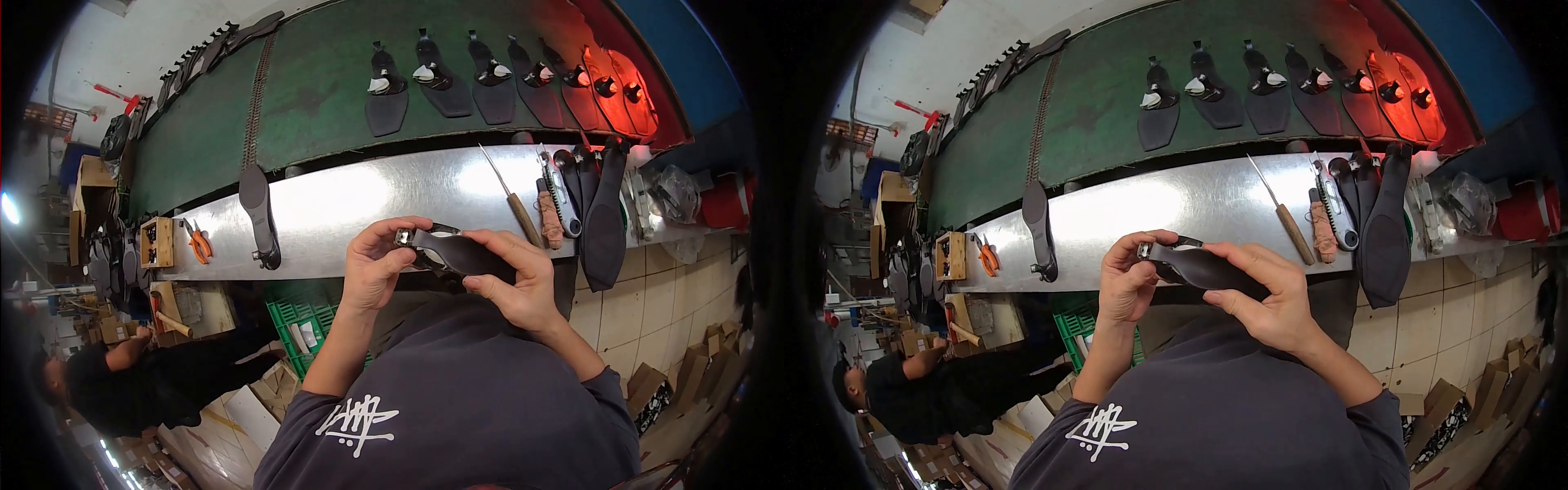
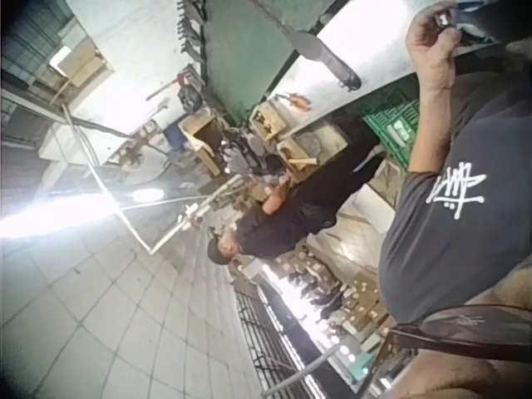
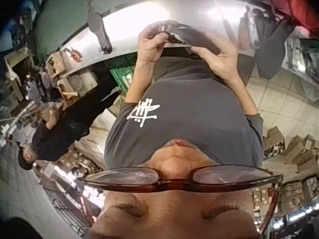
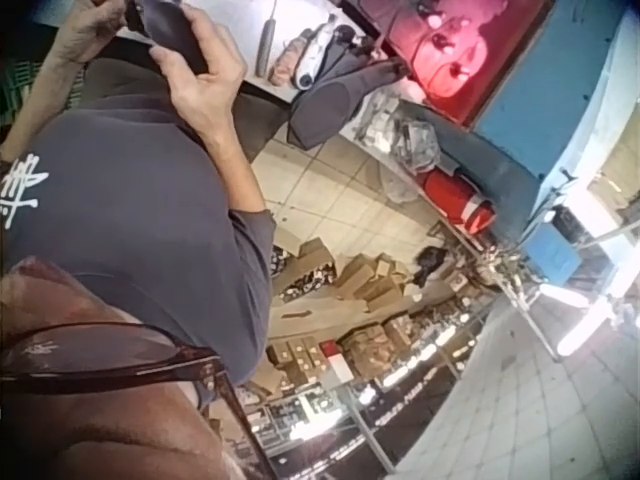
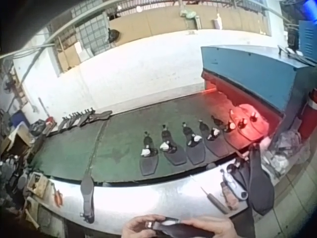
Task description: Stitching and assembling shoe components at a factory workstation.
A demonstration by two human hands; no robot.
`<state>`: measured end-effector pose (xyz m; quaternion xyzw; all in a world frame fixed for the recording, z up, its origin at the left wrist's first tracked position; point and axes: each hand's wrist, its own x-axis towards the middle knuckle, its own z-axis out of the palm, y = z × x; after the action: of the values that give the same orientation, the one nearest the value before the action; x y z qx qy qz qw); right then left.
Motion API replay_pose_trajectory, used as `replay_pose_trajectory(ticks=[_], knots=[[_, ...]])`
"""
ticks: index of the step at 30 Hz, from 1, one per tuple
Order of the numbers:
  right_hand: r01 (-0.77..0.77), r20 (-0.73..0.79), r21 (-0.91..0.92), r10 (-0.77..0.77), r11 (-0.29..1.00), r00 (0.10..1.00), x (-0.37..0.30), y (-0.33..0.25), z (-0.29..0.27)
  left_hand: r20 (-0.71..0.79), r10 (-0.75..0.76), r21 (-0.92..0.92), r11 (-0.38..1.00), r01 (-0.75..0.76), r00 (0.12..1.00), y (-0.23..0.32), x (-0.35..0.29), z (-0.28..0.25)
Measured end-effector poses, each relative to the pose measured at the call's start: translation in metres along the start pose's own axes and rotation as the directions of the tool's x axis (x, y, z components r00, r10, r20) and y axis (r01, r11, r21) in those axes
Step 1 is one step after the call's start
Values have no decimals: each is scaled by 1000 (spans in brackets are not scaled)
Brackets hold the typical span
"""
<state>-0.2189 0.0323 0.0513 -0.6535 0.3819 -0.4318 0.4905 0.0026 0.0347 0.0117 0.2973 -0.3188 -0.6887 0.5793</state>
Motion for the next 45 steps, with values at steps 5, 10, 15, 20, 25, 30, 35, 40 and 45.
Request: replay_pose_trajectory(ticks=[5, 10, 15, 20, 25, 30, 35, 40, 45], knots=[[-5, 15, 42, 5, 999, 1000, -2, 2, 1, 14, 7, 17, 1000, -7, 1000, -2, 0, 1], [-4, 16, 48, 4, 999, 1000, -3, 5, 2, 22, -22, -6, 1000, 22, 1000, -3, 0, 1], [-24, 21, 53, 23, 998, 1000, -3, 4, 2, 24, -26, -6, 1000, 26, 999, -3, -1, 0], [-16, 9, 54, 16, 998, 1000, -4, 6, 3, 23, -36, -7, 999, 36, 999, -3, -1, 0], [35, -20, -17, -35, 999, 999, -4, 3, 5, 42, -1, 14, 1000, 1, 999, -4, -3, -2], [68, -24, -100, -71, 993, 997, -3, 0, 3, 38, 46, 69, 996, -49, 998, -7, -2, -2], [101, 14, -167, -100, 981, 995, -1, -3, 1, 80, 92, 145, 984, -103, 993, -7, -2, -4], [142, 54, -223, -134, 964, 990, 0, -4, -2, 180, 143, 235, 954, -184, 973, -6, -2, -4], [184, 72, -282, -171, 941, 983, 0, -7, -4, 186, 112, 290, 943, -163, 976, -2, -4, -7]])
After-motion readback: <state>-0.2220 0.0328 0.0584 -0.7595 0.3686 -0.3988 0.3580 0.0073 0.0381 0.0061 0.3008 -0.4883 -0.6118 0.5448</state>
